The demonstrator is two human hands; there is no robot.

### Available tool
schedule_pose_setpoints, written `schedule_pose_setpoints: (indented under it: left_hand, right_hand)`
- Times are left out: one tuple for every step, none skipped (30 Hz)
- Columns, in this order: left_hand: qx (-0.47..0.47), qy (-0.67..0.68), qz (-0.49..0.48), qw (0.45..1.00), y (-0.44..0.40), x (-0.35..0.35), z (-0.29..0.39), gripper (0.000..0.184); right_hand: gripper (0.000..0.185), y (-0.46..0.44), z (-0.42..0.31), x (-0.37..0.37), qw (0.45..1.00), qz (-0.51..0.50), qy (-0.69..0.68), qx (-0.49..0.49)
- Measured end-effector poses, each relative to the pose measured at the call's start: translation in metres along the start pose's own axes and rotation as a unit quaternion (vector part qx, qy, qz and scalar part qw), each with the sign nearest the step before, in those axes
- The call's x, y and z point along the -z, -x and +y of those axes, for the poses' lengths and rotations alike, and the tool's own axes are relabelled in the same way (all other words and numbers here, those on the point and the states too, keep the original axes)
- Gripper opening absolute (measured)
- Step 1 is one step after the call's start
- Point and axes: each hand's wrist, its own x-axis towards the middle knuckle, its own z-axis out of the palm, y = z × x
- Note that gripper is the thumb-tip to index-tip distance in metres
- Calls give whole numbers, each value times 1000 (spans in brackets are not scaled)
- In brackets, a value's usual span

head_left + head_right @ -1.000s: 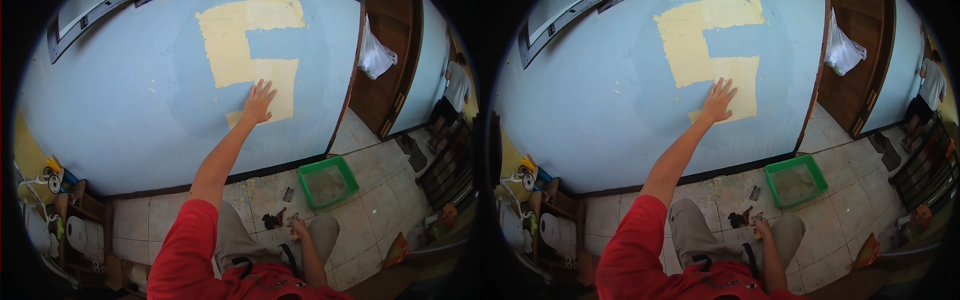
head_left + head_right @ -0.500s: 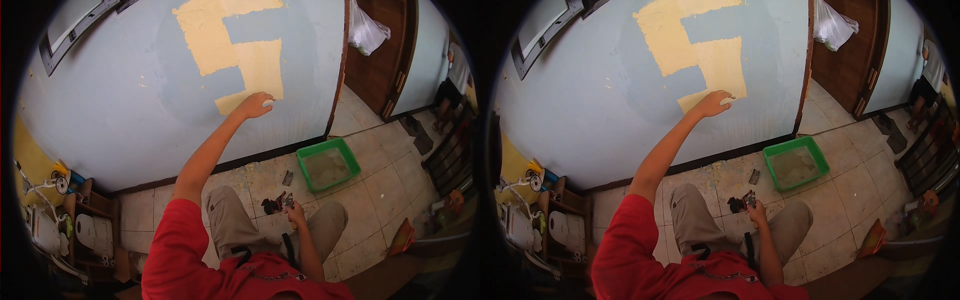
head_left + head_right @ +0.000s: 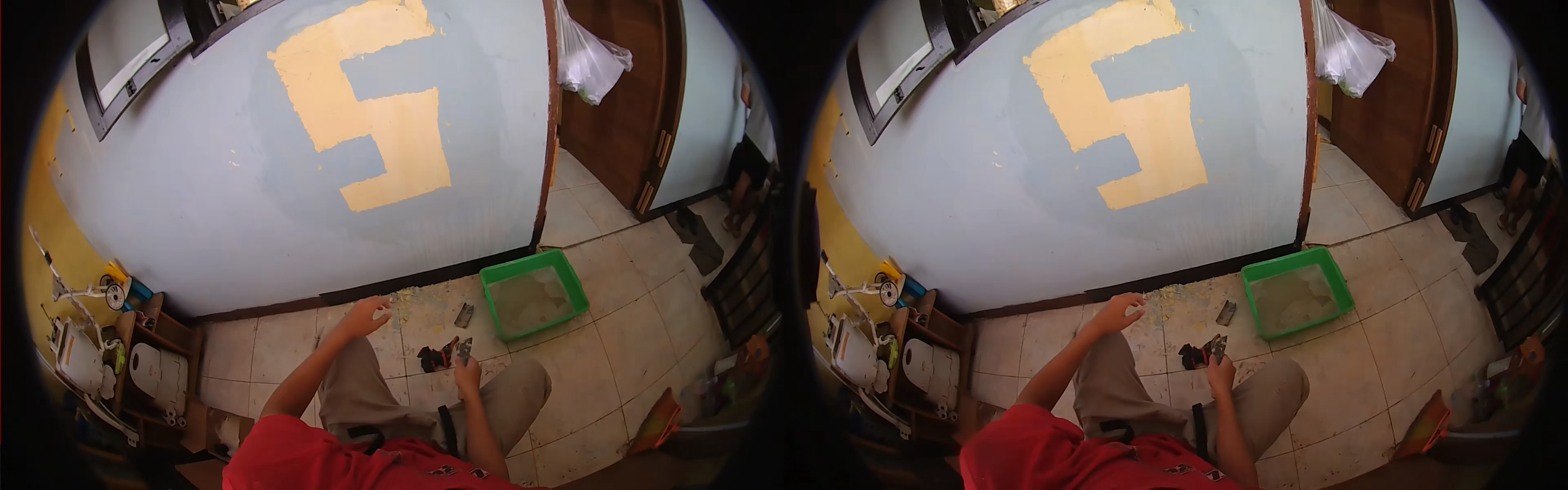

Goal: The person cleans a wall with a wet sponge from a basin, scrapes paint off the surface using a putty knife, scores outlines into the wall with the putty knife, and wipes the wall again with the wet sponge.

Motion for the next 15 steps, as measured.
schedule_pose_setpoints:
  left_hand:
    - [0, 8, 1, 1000, -9, 6, 17, 36]
    - [-16, 32, 14, 999, -23, 13, 34, 36]
    - [-31, 57, 30, 997, -34, 20, 45, 36]
    - [-36, 58, 26, 997, -38, 21, 51, 36]
    - [-31, 75, 25, 996, -31, 15, 53, 36]
    - [-9, 7, -8, 1000, -22, 9, 52, 35]
    - [7, -61, -43, 997, -14, 6, 52, 35]
    - [-29, -84, -89, 992, 1, 10, 58, 36]
    - [-65, -109, -132, 983, 12, 17, 61, 37]
    - [-66, -89, -136, 985, 15, 23, 59, 37]
    - [26, -29, -165, 986, 20, 26, 57, 36]
    - [118, 31, -197, 973, 25, 28, 54, 36]
    - [119, 51, -207, 970, 27, 27, 46, 36]
    - [117, 7, -201, 973, 27, 26, 34, 34]
    - [113, -40, -197, 973, 27, 27, 27, 33]
  right_hand:
    - [24, 4, -5, 2, 999, -1, 8, -40]
    - [24, 5, -11, 3, 999, 5, 14, -39]
    - [26, 6, -16, 2, 993, -43, -63, -89]
    - [29, 13, -19, 1, 976, -92, -135, -144]
    - [29, 21, -26, 0, 979, -106, -116, -129]
    - [31, 27, -34, -1, 982, -118, -98, -115]
    - [31, 36, -41, -1, 983, -108, -84, -126]
    - [29, 44, -49, 3, 980, -142, -58, -128]
    - [28, 47, -56, 4, 975, -179, -33, -130]
    - [28, 51, -60, 4, 974, -173, -20, -144]
    - [27, 59, -63, 4, 970, -169, -38, -173]
    - [27, 67, -68, 8, 964, -164, -55, -202]
    - [27, 73, -70, 14, 962, -159, -42, -220]
    - [26, 74, -72, 17, 963, -162, -54, -210]
    - [25, 80, -76, 19, 963, -165, -71, -201]
